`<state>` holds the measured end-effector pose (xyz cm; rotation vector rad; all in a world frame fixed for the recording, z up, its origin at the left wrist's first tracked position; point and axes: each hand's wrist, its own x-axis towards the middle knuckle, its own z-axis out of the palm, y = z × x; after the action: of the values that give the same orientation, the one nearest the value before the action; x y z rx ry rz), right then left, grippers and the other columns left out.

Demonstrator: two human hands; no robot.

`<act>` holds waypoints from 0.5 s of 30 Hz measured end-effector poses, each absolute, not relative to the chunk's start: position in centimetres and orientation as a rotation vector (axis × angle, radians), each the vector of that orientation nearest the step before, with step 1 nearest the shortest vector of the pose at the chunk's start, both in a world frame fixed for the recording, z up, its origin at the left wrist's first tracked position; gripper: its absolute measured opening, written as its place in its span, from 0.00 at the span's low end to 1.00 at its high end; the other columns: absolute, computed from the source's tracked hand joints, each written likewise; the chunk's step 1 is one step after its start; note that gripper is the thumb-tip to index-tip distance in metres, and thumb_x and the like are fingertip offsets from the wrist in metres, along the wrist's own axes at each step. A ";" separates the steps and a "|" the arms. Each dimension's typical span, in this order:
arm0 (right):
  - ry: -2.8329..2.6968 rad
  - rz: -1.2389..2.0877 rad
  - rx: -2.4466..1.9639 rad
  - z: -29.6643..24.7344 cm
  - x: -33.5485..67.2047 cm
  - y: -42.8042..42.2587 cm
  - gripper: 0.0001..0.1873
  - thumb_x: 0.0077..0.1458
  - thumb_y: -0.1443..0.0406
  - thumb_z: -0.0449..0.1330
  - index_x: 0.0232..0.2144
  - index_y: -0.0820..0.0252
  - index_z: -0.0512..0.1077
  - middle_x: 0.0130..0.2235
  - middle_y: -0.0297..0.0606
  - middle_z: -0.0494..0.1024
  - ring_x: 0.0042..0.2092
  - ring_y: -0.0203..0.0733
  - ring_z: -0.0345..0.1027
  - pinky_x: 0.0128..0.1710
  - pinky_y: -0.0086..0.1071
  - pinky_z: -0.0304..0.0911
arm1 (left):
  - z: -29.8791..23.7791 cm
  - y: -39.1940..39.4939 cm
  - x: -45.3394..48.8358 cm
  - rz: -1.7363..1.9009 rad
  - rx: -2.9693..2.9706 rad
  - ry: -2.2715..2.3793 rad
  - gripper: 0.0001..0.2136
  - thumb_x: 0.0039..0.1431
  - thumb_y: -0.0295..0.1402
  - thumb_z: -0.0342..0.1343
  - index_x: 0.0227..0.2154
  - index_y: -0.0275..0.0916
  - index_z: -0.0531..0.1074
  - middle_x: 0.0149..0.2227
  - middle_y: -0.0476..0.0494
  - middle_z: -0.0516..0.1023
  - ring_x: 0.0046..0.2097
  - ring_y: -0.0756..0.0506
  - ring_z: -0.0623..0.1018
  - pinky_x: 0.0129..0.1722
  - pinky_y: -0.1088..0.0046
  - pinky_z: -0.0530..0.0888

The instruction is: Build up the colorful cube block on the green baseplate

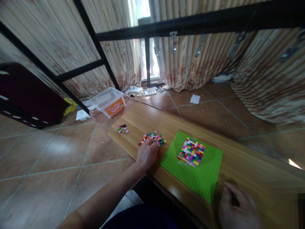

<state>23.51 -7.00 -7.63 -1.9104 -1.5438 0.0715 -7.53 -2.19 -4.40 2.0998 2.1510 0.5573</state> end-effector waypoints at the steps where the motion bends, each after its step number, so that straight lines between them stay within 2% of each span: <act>1: -1.545 0.070 -1.913 -7.6 23.5 -7.0 0.22 0.60 0.53 0.51 0.42 0.61 0.78 0.44 0.50 0.79 0.41 0.55 0.72 0.39 0.44 0.64 | -4.4 -2.1 -7.6 0.536 2.107 2.150 0.10 0.67 0.27 0.49 0.41 0.41 0.76 0.42 0.44 0.76 0.43 0.45 0.76 0.40 0.71 0.74; 9: -1.528 0.081 -1.905 -7.7 23.3 -6.9 0.22 0.59 0.53 0.52 0.40 0.62 0.79 0.45 0.50 0.79 0.42 0.55 0.73 0.39 0.43 0.65 | -3.9 -2.4 -7.4 0.524 2.136 2.099 0.07 0.67 0.27 0.48 0.37 0.37 0.71 0.42 0.41 0.75 0.43 0.44 0.76 0.41 0.70 0.74; 15: -1.508 0.097 -1.856 -7.4 22.9 -6.8 0.23 0.58 0.53 0.52 0.38 0.64 0.79 0.42 0.49 0.80 0.42 0.52 0.73 0.41 0.41 0.66 | -1.6 -3.3 -5.5 0.889 2.030 1.893 0.04 0.67 0.29 0.49 0.38 0.39 0.69 0.33 0.47 0.76 0.36 0.47 0.78 0.37 0.73 0.74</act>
<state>22.94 -6.76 -7.43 -1.8560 -1.5082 0.0965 -5.51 -3.31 -1.63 2.0301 1.8932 0.8888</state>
